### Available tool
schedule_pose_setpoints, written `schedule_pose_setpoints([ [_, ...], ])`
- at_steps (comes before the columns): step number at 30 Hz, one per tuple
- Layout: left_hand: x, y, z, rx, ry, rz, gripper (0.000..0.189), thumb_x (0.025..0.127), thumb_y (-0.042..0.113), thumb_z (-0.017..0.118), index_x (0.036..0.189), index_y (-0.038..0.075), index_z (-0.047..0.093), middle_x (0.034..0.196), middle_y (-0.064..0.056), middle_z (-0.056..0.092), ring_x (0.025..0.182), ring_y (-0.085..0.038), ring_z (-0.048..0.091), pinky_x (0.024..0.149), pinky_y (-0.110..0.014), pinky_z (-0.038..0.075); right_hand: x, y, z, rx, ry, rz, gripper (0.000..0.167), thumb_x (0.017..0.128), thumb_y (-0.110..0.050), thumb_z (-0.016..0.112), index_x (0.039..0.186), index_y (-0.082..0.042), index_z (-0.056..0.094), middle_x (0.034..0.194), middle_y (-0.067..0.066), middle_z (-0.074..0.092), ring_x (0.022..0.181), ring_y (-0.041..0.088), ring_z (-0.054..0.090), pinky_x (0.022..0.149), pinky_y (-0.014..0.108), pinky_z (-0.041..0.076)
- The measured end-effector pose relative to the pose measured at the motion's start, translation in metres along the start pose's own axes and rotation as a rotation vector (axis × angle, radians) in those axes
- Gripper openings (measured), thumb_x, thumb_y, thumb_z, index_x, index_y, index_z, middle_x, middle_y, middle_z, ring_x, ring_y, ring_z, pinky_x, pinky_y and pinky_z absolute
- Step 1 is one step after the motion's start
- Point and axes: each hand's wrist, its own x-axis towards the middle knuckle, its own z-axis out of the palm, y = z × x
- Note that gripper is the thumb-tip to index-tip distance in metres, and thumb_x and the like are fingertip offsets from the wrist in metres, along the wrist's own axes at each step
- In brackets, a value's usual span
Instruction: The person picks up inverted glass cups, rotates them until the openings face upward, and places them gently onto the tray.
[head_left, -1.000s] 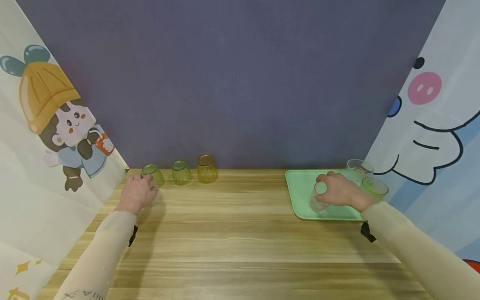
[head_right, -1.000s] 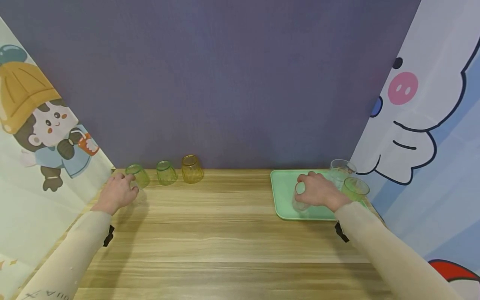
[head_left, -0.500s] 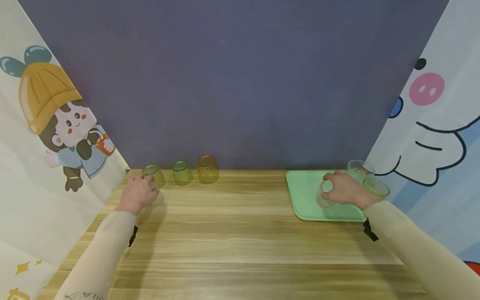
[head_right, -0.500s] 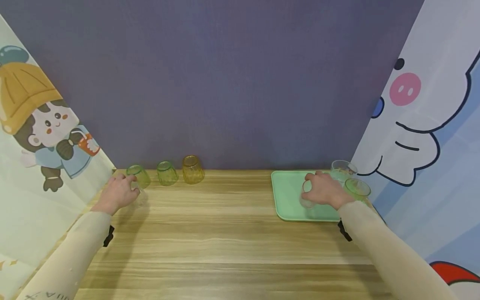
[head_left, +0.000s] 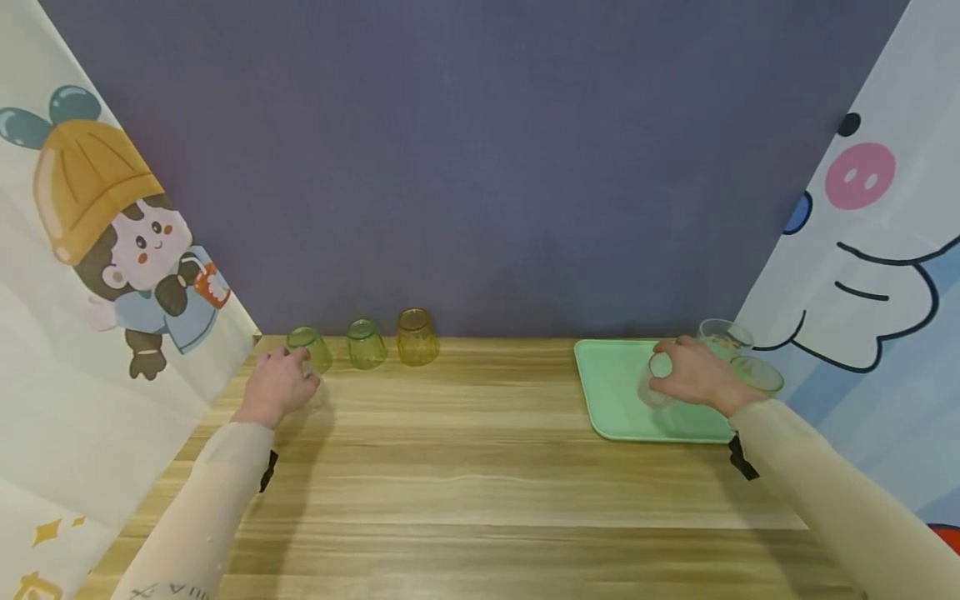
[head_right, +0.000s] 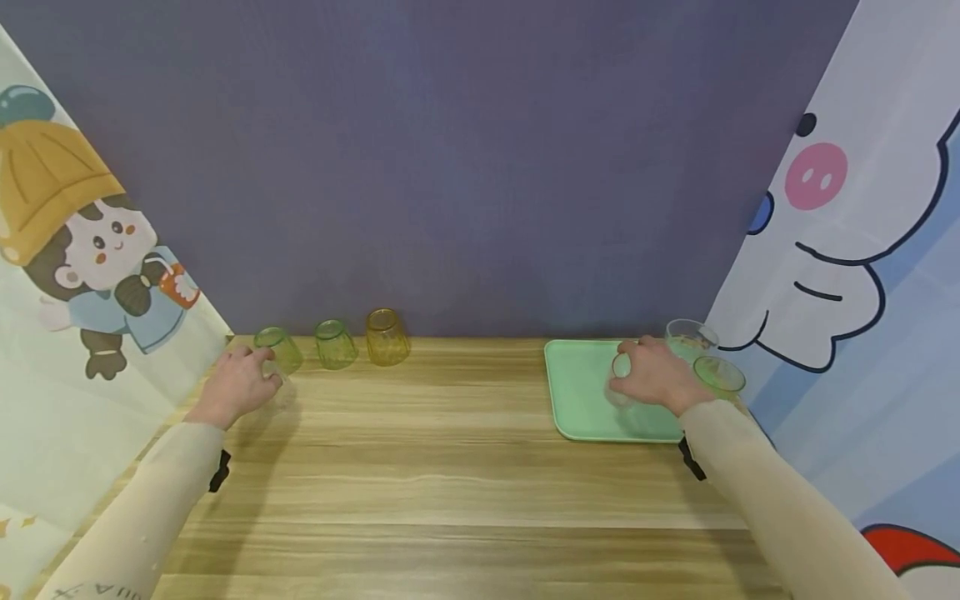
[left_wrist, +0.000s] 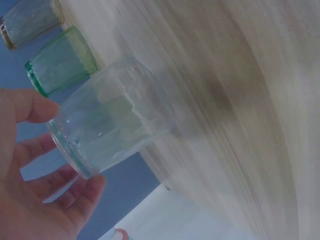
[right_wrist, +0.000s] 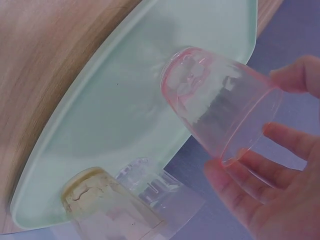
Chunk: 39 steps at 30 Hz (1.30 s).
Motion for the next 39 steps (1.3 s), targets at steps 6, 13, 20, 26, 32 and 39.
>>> schedule_pose_setpoints([
  [6,0.0,0.001,-0.003,-0.003,-0.008,-0.014,0.049,0.094,0.021,0.053,0.133,-0.008,0.055,0.128,-0.042,0.05,0.118,-0.061,0.042,0.1,-0.068,0.038,0.003,0.003,-0.001,-0.001,0.014,0.004,0.059,0.089,-0.032,0.07,0.132,0.007,0.058,0.124,0.033,0.052,0.106,0.048,0.056,0.076,0.059,0.051],
  [13,0.0,0.001,-0.002,0.008,-0.016,-0.014,0.05,0.095,0.022,0.051,0.136,-0.007,0.054,0.13,-0.042,0.049,0.119,-0.061,0.041,0.1,-0.068,0.037,0.008,0.009,-0.003,-0.024,0.038,0.014,0.063,0.089,-0.034,0.069,0.134,0.007,0.055,0.128,0.036,0.05,0.111,0.053,0.053,0.08,0.066,0.049],
  [20,0.0,0.003,-0.002,0.021,-0.002,-0.003,0.05,0.094,0.022,0.052,0.134,-0.008,0.055,0.13,-0.04,0.051,0.119,-0.059,0.043,0.102,-0.065,0.036,0.013,0.02,-0.007,-0.035,0.039,0.039,0.06,0.091,-0.038,0.066,0.134,0.003,0.057,0.13,0.036,0.049,0.115,0.058,0.049,0.085,0.07,0.045],
  [26,0.001,0.003,-0.001,0.025,-0.022,-0.017,0.051,0.096,0.023,0.053,0.136,-0.009,0.053,0.132,-0.04,0.049,0.121,-0.06,0.041,0.102,-0.066,0.036,0.015,0.024,-0.009,-0.031,0.036,0.062,0.057,0.092,-0.039,0.063,0.132,0.001,0.059,0.13,0.035,0.048,0.116,0.059,0.046,0.077,0.069,0.047],
  [32,0.001,0.002,0.001,0.014,-0.025,-0.036,0.051,0.096,0.023,0.053,0.137,-0.008,0.053,0.133,-0.04,0.047,0.12,-0.061,0.04,0.1,-0.067,0.038,0.019,0.027,-0.011,-0.033,0.045,0.059,0.048,0.092,-0.038,0.064,0.124,-0.002,0.063,0.127,0.034,0.049,0.117,0.059,0.045,0.077,0.068,0.048],
  [39,0.002,0.003,0.001,0.002,-0.019,-0.041,0.051,0.096,0.022,0.052,0.137,-0.007,0.053,0.134,-0.04,0.047,0.12,-0.061,0.04,0.1,-0.068,0.038,0.024,0.029,-0.012,-0.027,0.039,0.064,0.046,0.094,-0.037,0.063,0.125,-0.002,0.063,0.128,0.035,0.046,0.116,0.057,0.044,0.075,0.07,0.046],
])
